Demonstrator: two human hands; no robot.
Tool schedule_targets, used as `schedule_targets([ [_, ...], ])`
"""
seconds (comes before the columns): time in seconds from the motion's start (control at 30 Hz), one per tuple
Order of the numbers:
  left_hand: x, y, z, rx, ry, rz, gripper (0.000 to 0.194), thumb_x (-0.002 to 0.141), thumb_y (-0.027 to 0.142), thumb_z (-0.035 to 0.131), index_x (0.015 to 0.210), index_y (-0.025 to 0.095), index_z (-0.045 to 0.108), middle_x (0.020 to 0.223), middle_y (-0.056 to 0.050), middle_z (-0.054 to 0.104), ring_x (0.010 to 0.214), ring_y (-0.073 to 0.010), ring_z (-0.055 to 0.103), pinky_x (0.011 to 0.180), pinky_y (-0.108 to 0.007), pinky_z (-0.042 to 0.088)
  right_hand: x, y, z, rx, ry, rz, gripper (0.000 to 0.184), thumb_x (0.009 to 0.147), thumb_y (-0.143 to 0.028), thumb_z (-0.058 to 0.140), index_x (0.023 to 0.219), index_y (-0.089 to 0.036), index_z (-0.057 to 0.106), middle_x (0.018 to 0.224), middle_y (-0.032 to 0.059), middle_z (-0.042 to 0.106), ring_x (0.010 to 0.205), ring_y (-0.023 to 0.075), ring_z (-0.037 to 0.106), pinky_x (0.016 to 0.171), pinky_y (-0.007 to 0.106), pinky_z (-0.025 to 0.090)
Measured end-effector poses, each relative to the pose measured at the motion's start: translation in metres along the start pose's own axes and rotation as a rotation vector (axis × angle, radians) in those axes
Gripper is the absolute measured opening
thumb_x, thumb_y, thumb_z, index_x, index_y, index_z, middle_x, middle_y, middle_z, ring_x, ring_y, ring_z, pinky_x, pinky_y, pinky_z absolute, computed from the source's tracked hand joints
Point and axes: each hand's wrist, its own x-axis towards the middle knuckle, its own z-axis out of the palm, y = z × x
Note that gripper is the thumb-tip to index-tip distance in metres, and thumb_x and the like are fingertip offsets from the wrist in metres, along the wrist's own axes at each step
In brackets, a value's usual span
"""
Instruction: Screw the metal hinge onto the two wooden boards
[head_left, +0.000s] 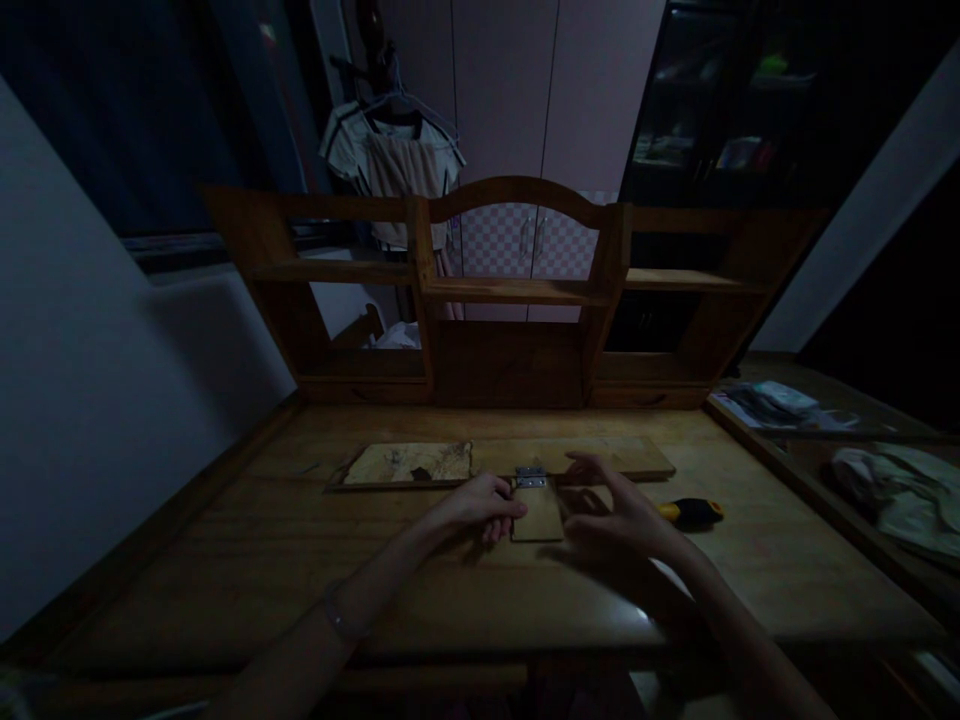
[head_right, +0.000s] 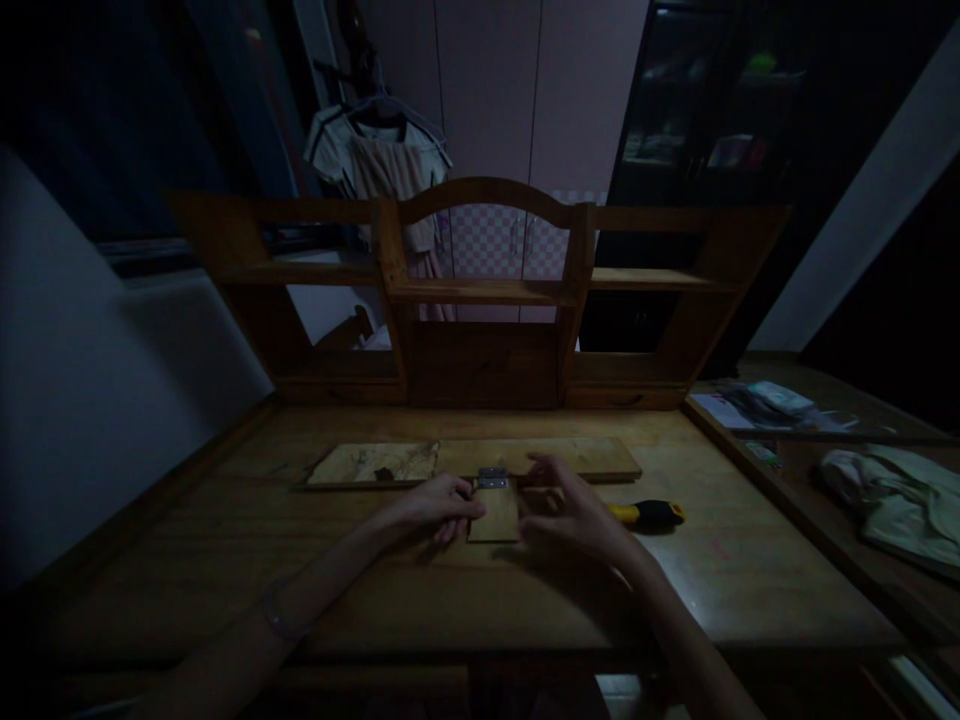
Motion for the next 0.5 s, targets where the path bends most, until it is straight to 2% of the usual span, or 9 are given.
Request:
schedule_targets([
  [0.07,0.002,-0.003,-0.001,-0.014,-0.01,0.013,0.053,0.061,0.061,0.078,0.069,0.015,0.051,0.053,-0.004,0.061,0.037,-0.0109,0.052,0.036,-0.021,0.038,-0.013,0.012,-0.033,-0.078,0.124,0.034,0.062,0.085,-0.044,0.066,0.139,-0.03,0.039,0.124,0.0072,0.055,0.111,0.0232,0.056,0.097,0.039,0.045],
  [0.13,0.003,-0.005,-0.003,-0.034,-0.032,0.021,0.054,0.06,0.06,0.079,0.07,0.015,0.051,0.055,-0.005,0.062,0.039,-0.012,0.054,0.038,-0.021,0.041,-0.035,0.035,-0.07,-0.213,0.181,0.078,0.054,0.087,-0.043,0.062,0.136,-0.029,0.043,0.127,0.009,0.055,0.115,0.0257,0.055,0.098,0.042,0.045],
  [0.23,0.004,-0.008,-0.006,-0.068,-0.056,0.029,0.055,0.06,0.058,0.08,0.073,0.013,0.051,0.06,-0.008,0.065,0.043,-0.0143,0.059,0.041,-0.023,0.045,-0.074,0.08,-0.113,-0.283,0.069,0.169,0.053,0.081,-0.041,0.066,0.131,-0.027,0.051,0.133,0.0103,0.054,0.122,0.0308,0.051,0.106,0.048,0.039],
  [0.27,0.004,-0.008,-0.006,-0.078,-0.065,0.028,0.055,0.061,0.058,0.08,0.075,0.013,0.051,0.062,-0.009,0.066,0.045,-0.0152,0.06,0.042,-0.024,0.046,-0.085,0.093,-0.122,-0.275,-0.004,0.206,0.055,0.08,-0.039,0.066,0.132,-0.027,0.051,0.134,0.0108,0.053,0.123,0.0318,0.05,0.105,0.049,0.04],
  [0.37,0.003,-0.008,-0.007,-0.098,-0.085,0.017,0.056,0.062,0.057,0.08,0.075,0.012,0.051,0.065,-0.011,0.067,0.05,-0.0176,0.064,0.045,-0.025,0.048,-0.103,0.113,-0.129,-0.275,-0.042,0.187,0.052,0.081,-0.033,0.062,0.131,-0.024,0.053,0.132,0.0125,0.055,0.122,0.0319,0.052,0.104,0.048,0.041],
  [0.43,0.003,-0.008,-0.008,-0.108,-0.088,0.021,0.055,0.062,0.056,0.08,0.076,0.012,0.05,0.066,-0.011,0.067,0.052,-0.0184,0.065,0.046,-0.025,0.048,-0.102,0.111,-0.13,-0.271,-0.064,0.171,0.043,0.083,-0.036,0.06,0.124,-0.022,0.059,0.125,0.0132,0.06,0.115,0.032,0.057,0.1,0.048,0.045],
  [0.5,0.003,-0.008,-0.009,-0.109,-0.096,0.027,0.055,0.064,0.055,0.08,0.077,0.012,0.05,0.067,-0.011,0.068,0.053,-0.0186,0.065,0.047,-0.025,0.049,-0.097,0.097,-0.134,-0.258,-0.064,0.198,0.041,0.082,-0.043,0.063,0.117,-0.022,0.065,0.118,0.0128,0.064,0.108,0.0339,0.061,0.094,0.048,0.05],
])
